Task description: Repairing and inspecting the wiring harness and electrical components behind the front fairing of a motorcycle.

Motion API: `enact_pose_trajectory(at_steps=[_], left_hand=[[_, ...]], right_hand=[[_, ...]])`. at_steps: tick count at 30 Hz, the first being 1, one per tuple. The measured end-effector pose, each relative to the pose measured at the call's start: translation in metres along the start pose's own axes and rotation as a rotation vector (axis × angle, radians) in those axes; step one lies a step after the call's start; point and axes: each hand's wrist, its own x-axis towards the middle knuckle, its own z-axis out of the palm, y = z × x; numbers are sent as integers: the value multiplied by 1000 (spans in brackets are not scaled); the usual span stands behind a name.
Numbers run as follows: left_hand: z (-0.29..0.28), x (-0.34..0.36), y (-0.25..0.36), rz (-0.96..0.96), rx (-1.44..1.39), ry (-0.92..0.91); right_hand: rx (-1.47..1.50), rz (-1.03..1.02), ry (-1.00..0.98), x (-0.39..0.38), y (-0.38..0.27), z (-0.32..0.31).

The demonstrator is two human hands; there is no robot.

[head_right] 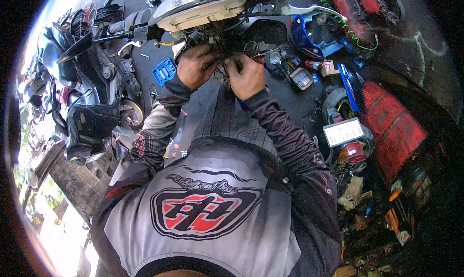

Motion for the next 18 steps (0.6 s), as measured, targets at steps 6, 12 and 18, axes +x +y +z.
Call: enact_pose_trajectory(at_steps=[6, 12, 18], left_hand=[[0, 0, -1, -17, 41, 28], [-4, -2, -2, -17, -67, 15], [2, -3, -4, -9, -72, 43]], right_hand=[[1100, 835, -285, -2, 2, -9], [-57, -260, -77, 6, 9, -32], [-84, -376, -37, 13, -2, -20]])
